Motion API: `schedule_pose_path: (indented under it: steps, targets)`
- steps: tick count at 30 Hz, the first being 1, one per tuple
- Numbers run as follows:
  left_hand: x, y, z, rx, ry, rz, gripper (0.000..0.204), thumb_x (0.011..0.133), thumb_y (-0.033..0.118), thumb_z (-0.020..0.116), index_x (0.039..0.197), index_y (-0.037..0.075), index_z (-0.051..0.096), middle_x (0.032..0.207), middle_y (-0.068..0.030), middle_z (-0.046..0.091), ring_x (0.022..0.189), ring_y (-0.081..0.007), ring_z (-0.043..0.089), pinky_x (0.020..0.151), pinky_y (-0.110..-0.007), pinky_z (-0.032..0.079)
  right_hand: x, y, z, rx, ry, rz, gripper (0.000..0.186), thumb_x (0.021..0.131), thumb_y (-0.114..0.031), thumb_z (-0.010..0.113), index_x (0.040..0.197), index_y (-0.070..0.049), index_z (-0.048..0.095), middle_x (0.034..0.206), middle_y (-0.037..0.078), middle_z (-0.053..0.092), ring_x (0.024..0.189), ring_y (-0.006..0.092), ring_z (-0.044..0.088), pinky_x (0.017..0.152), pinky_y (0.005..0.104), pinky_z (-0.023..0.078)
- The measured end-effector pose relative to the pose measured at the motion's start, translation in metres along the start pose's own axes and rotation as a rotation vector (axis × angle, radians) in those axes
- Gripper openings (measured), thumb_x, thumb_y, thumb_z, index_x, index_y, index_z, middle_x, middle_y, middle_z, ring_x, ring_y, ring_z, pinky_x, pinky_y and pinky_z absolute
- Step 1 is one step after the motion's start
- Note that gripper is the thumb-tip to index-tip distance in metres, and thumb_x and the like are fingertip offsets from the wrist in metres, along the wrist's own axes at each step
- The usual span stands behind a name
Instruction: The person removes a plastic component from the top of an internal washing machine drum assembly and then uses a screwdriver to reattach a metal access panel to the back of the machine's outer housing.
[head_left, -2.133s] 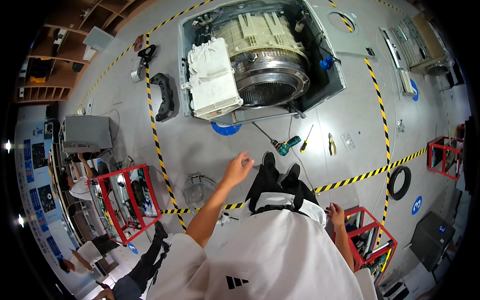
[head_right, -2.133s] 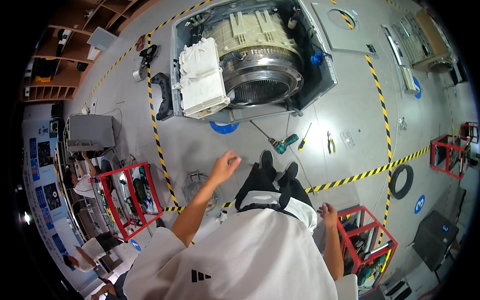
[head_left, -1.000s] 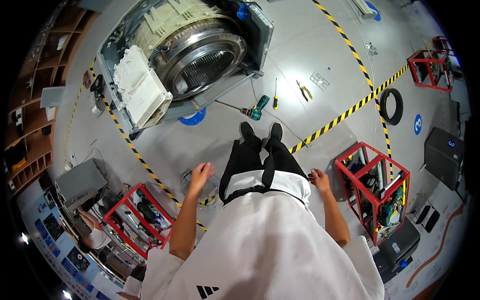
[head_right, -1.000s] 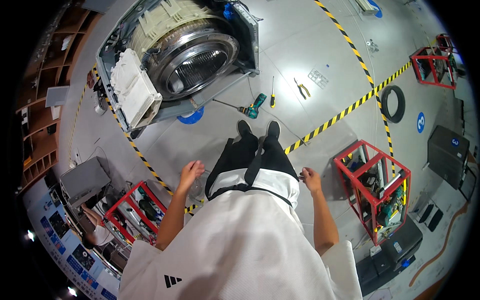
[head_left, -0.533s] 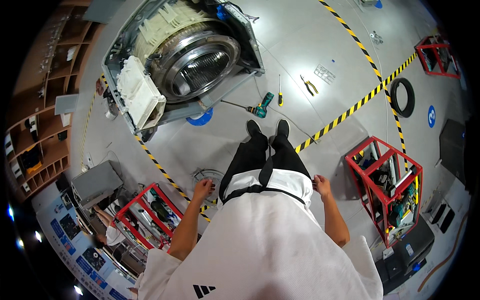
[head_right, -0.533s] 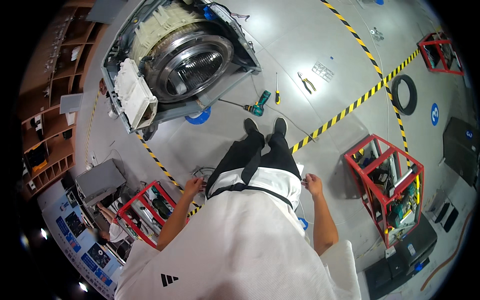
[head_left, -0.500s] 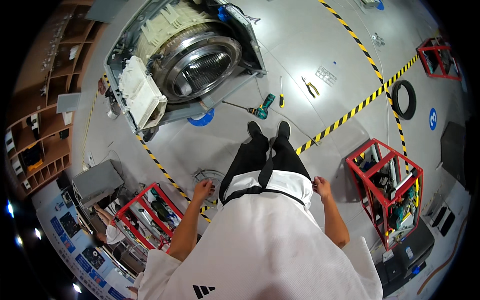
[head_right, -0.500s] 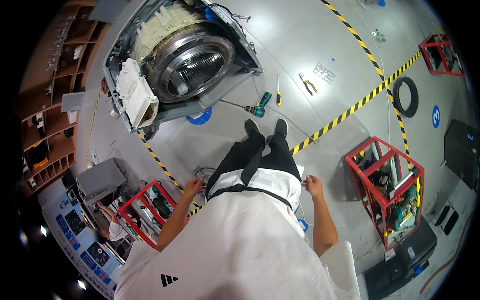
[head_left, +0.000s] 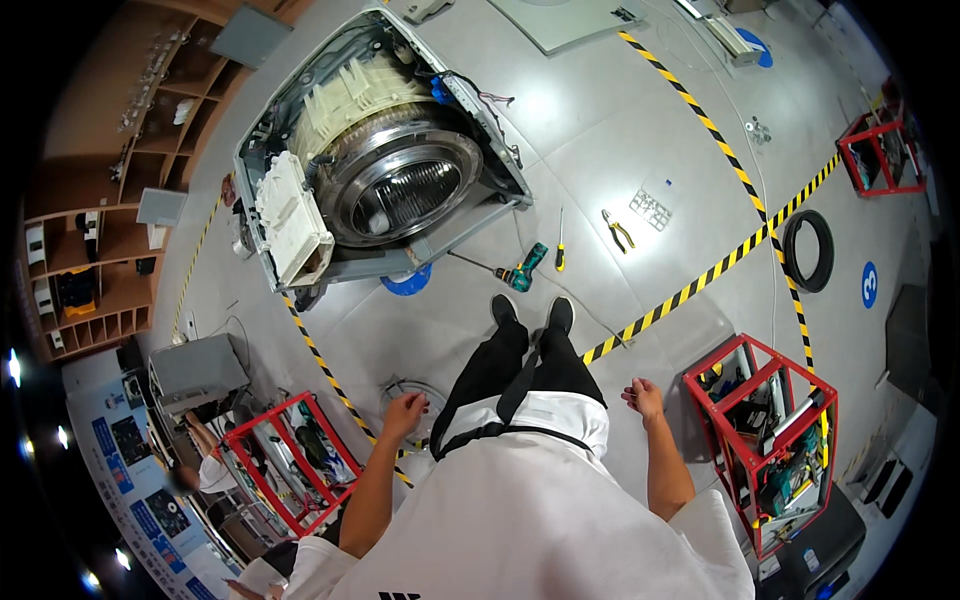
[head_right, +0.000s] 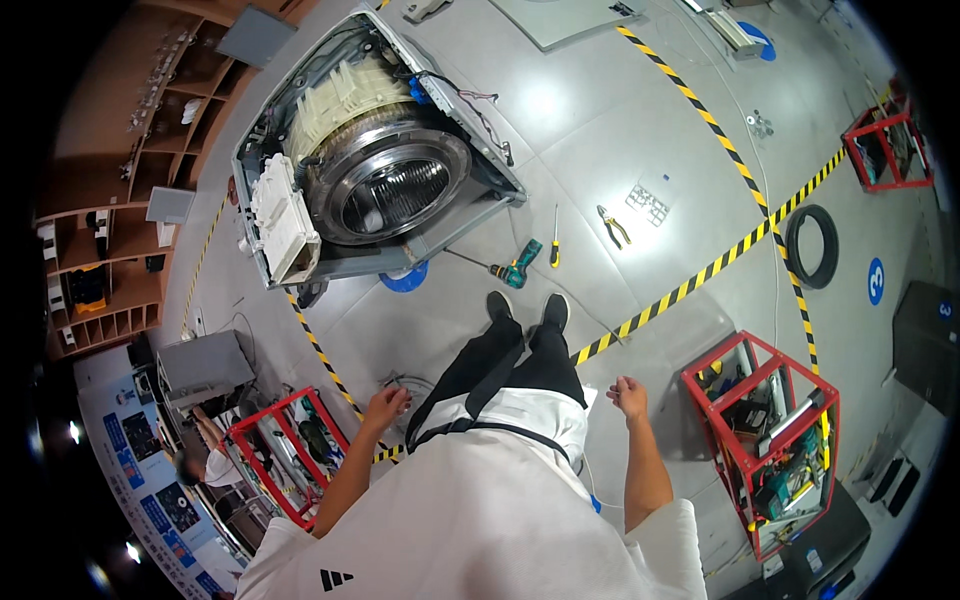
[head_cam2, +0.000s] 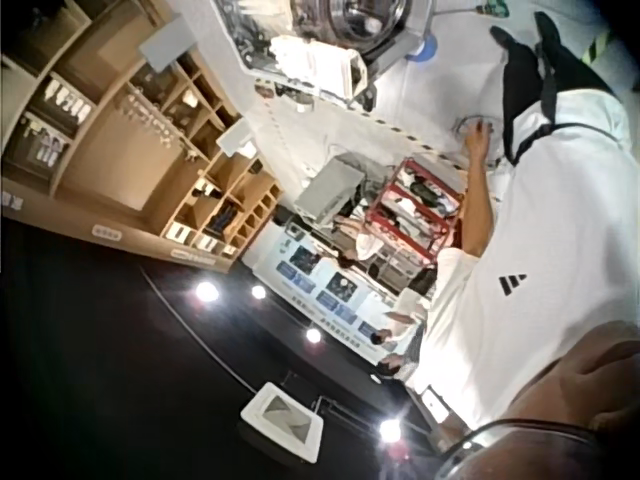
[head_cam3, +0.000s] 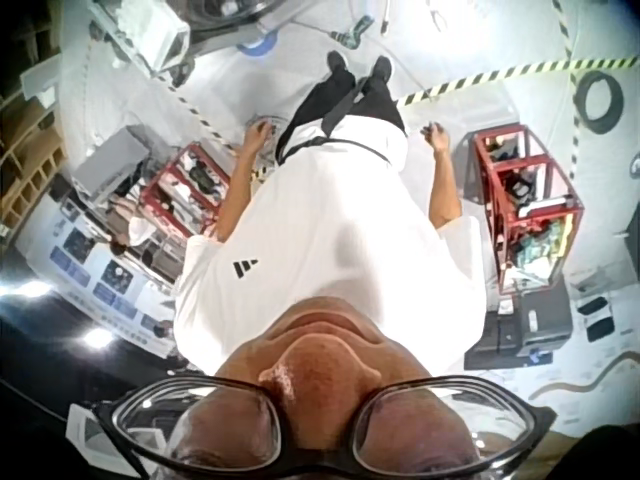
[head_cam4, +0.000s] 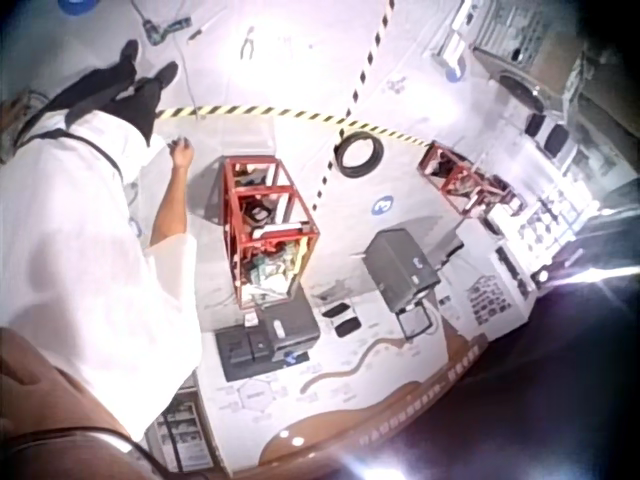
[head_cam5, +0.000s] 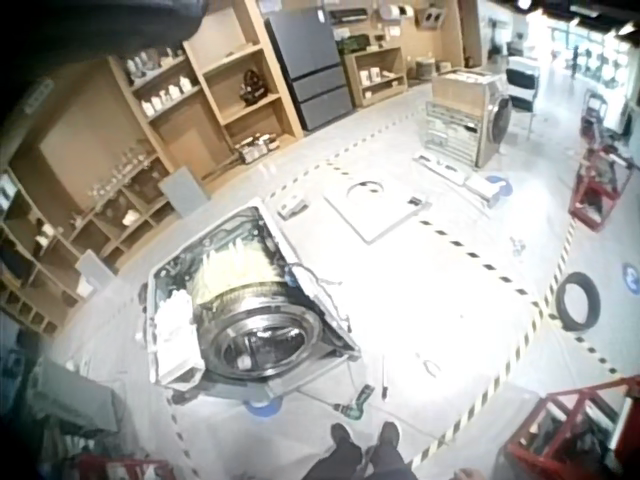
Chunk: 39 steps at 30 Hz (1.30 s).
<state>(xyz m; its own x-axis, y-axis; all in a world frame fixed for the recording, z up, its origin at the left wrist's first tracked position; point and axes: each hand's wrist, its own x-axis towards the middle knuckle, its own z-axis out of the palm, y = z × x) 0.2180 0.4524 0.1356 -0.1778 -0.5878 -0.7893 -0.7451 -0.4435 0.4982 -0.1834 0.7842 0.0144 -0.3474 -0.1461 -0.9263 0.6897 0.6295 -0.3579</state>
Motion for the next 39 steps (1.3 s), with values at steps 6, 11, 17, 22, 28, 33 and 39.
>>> schedule_pose_path:
  steps: [6,11,17,22,28,33,39]
  targets:
    - [-0.033,-0.009,0.005,0.064,0.021,-0.108,0.031,0.089,0.028,0.054,0.103,0.0,0.059,0.089,-0.008,0.066,0.075,-0.0146,0.063,0.063,-0.026,0.048,0.012,-0.011,-0.011,-0.028,-0.02,0.052,0.033,0.092,-0.03,0.049,0.115,-0.008,0.051,0.098,0.007,0.063,0.08,0.0155,0.064,0.067,0.0276,0.048]
    - [-0.047,-0.024,0.003,-0.004,0.015,-0.197,0.033,0.09,0.029,0.053,0.105,0.0,0.059,0.09,-0.0083,0.066,0.076,-0.0152,0.063,0.063,-0.026,0.048,0.019,-0.012,0.002,-0.033,-0.037,0.069,0.031,0.091,-0.029,0.049,0.114,-0.007,0.052,0.093,0.006,0.063,0.078,0.0144,0.064,0.064,0.0262,0.048]
    - [-0.049,-0.008,0.009,-0.024,0.043,-0.181,0.033,0.09,0.029,0.053,0.106,0.0,0.058,0.091,-0.008,0.066,0.077,-0.0152,0.063,0.064,-0.026,0.048,0.024,-0.019,0.014,-0.032,-0.069,0.068,0.031,0.091,-0.03,0.049,0.113,-0.007,0.052,0.093,0.006,0.063,0.077,0.014,0.063,0.064,0.0258,0.048]
    - [-0.043,-0.007,0.009,-0.056,0.04,-0.108,0.034,0.09,0.03,0.054,0.105,0.0,0.059,0.091,-0.0083,0.066,0.078,-0.0152,0.064,0.064,-0.026,0.048,0.027,-0.032,0.019,-0.053,-0.075,0.049,0.031,0.091,-0.03,0.049,0.112,-0.007,0.052,0.093,0.006,0.063,0.077,0.0142,0.063,0.065,0.0258,0.048]
    - [-0.04,-0.031,0.011,-0.112,0.053,-0.124,0.032,0.09,0.028,0.053,0.104,0.0,0.059,0.09,-0.0079,0.065,0.076,-0.0149,0.063,0.064,-0.027,0.048,0.027,-0.034,0.018,-0.097,-0.06,0.032,0.032,0.09,-0.03,0.049,0.111,-0.006,0.052,0.093,0.007,0.063,0.077,0.0155,0.064,0.065,0.0281,0.048]
    - [-0.049,-0.054,0.022,-0.13,0.07,-0.191,0.03,0.09,0.026,0.052,0.104,0.001,0.06,0.088,-0.0076,0.066,0.075,-0.0156,0.064,0.064,-0.027,0.049,0.03,-0.039,0.022,-0.195,-0.074,0.025,0.033,0.09,-0.03,0.05,0.114,-0.008,0.05,0.092,0.008,0.064,0.077,0.017,0.065,0.064,0.0301,0.049]
    - [-0.03,-0.071,0.026,-0.22,0.092,-0.243,0.032,0.089,0.026,0.053,0.103,-0.001,0.061,0.086,-0.0093,0.067,0.067,-0.016,0.065,0.063,-0.029,0.05,0.03,-0.061,0.033,-0.219,-0.075,-0.001,0.035,0.089,-0.031,0.052,0.114,-0.006,0.049,0.088,0.009,0.065,0.072,0.0184,0.065,0.059,0.0305,0.05]
